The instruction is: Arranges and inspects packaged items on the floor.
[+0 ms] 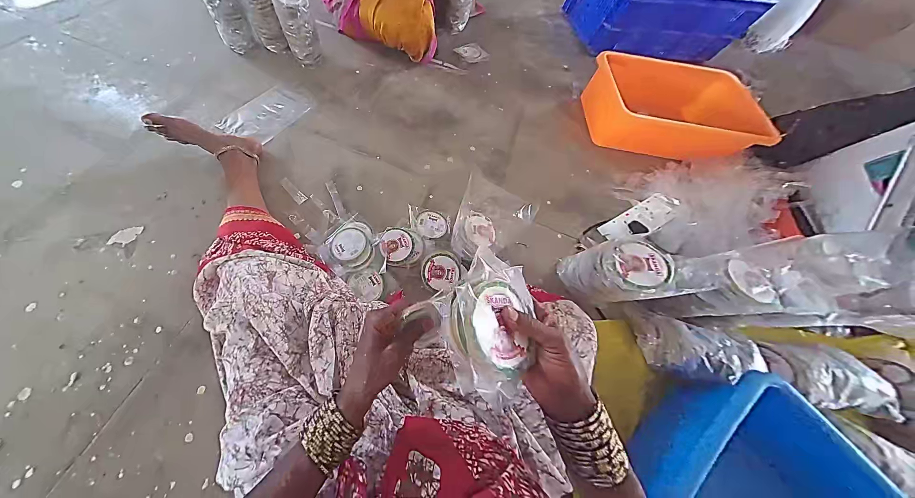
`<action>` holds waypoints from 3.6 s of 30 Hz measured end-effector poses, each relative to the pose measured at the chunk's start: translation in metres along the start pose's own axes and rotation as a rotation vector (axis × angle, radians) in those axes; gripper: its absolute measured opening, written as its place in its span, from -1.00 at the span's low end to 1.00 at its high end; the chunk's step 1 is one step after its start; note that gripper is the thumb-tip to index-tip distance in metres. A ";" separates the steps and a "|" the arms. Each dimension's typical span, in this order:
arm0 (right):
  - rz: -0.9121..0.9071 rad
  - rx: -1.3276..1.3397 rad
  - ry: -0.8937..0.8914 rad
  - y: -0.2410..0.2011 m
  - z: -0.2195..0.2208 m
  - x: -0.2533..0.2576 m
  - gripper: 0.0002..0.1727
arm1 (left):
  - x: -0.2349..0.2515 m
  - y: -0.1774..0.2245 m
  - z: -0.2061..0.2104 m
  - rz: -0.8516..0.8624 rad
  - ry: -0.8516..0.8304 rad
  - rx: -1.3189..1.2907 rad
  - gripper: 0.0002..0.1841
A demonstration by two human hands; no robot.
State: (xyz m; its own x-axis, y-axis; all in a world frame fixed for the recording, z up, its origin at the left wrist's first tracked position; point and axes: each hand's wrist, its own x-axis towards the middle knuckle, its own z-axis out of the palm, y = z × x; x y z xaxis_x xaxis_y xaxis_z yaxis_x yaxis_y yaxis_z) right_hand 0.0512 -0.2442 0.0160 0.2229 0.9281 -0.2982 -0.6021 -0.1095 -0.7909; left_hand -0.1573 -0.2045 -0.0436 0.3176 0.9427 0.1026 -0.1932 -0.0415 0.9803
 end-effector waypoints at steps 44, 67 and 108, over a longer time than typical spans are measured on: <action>-0.230 -1.787 -0.691 0.050 -0.009 -0.007 0.29 | -0.034 -0.033 0.021 -0.700 -0.037 -0.124 -0.22; -0.648 -0.327 -0.459 -0.086 0.046 0.136 -0.13 | 0.164 0.022 0.048 -0.010 -0.057 0.494 -0.57; 0.289 -1.632 -0.098 -0.050 0.024 0.200 -0.68 | 0.215 0.007 0.097 -0.363 -0.376 0.166 -0.20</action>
State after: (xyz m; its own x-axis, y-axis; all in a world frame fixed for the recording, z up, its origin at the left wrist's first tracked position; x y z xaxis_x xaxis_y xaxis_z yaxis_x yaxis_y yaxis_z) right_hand 0.1080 -0.0450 0.0088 0.1697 0.8228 -0.5424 0.7860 -0.4450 -0.4291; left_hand -0.0002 -0.0341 0.0014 0.6527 0.7239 -0.2234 0.1296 0.1839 0.9744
